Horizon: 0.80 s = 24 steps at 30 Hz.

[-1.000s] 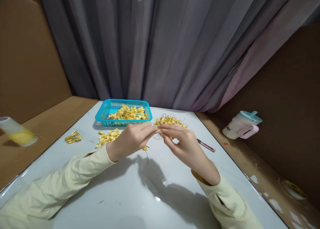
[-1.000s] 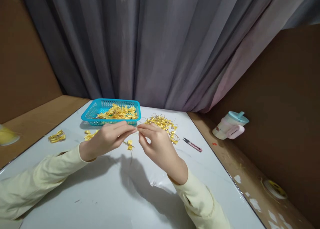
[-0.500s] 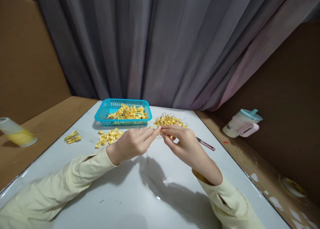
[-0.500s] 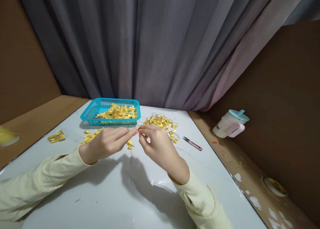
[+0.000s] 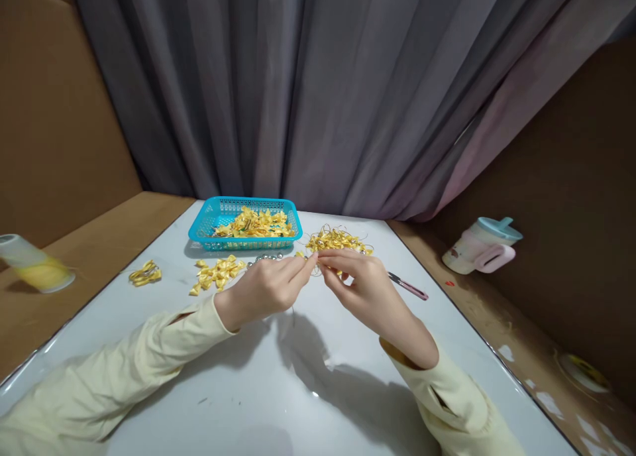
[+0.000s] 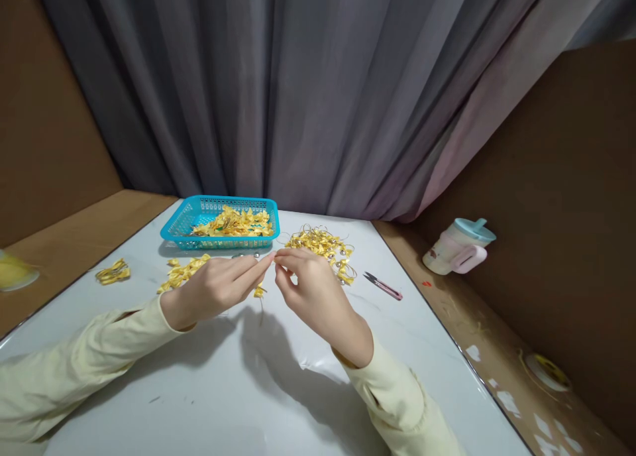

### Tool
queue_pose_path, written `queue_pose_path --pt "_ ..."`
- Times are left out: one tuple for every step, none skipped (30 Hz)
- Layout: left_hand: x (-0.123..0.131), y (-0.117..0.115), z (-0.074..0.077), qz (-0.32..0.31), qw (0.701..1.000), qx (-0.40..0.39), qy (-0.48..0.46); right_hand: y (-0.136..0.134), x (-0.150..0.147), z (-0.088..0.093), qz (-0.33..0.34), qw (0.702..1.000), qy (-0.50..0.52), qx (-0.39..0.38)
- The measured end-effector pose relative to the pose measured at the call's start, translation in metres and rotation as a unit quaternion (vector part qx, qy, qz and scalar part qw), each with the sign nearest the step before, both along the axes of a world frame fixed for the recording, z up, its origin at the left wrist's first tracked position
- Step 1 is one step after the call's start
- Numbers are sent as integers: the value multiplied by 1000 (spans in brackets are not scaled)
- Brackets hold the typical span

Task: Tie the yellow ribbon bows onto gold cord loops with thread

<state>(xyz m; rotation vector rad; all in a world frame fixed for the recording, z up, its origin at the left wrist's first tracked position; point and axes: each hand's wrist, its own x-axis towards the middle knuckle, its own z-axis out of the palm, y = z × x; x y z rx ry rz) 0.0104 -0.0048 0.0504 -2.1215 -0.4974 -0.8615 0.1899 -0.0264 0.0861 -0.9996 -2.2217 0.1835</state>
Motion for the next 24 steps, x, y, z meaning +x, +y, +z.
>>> queue_pose_path --pt "0 0 0 2 1000 0 -2 0 0 -1 -5 1000 -2 -7" --pt "1 -1 0 2 1000 -3 -5 0 -1 -2 -11 1000 -5 -14" --pt "1 -1 0 1 1000 -6 -11 0 -1 -3 -18 1000 -6 -21" --pt "2 -1 0 -2 1000 -13 -21 0 -2 -3 -26 999 -8 -29" --pt "2 -1 0 -6 999 -27 -32 -1 -3 -4 -35 999 -10 -37" --pt "3 -1 -1 -11 998 -47 -45 -1 -3 -5 -45 998 -11 -45" --pt "4 -2 -2 -16 996 -74 -56 -1 -3 -5 -54 997 -13 -53" --pt "5 -2 -2 -25 992 -106 -70 0 -3 -5 -61 996 -14 -64" --pt "5 -2 -3 -36 986 -141 -87 0 -3 -4 -66 995 -16 -76" --pt "6 -2 -3 -51 977 -177 -109 0 -3 -3 -69 994 -16 -87" --pt "7 -2 -2 -69 965 -213 -137 0 -3 -2 -68 993 -15 -98" --pt "7 -2 -2 -88 950 -250 -167 0 -2 -1 -67 992 -13 -107" --pt "8 -3 0 -103 931 -288 -197 0 -2 0 -67 991 -11 -113" --pt "8 -4 2 -111 911 -329 -224 0 -2 1 -69 991 -8 -117" --pt "8 -5 4 -112 889 -371 -245 0 -1 2 -73 990 -6 -120" --pt "8 -5 7 -106 866 -413 -261 -1 -1 3 -78 989 -5 -122" --pt "8 -6 9 -98 843 -454 -271 -1 -1 3 -82 989 -6 -126" --pt "7 -7 12 -91 819 -493 -280 -1 -1 3 -87 988 -8 -131" --pt "7 -7 14 -86 794 -528 -288 -2 -1 4 -89 986 -11 -137" --pt "7 -7 16 -87 769 -560 -295 -2 -1 4 -91 985 -13 -144" --pt "6 -7 18 -90 744 -588 -304 -2 -1 4 -91 984 -15 -150" --pt "6 -6 20 -96 721 -611 -313 -2 0 4 -90 984 -16 -156" --pt "5 -6 21 -101 699 -630 -322 -2 0 5 -89 983 -15 -160" --pt "5 -5 23 -104 680 -646 -331 -2 0 5 -88 983 -14 -163"
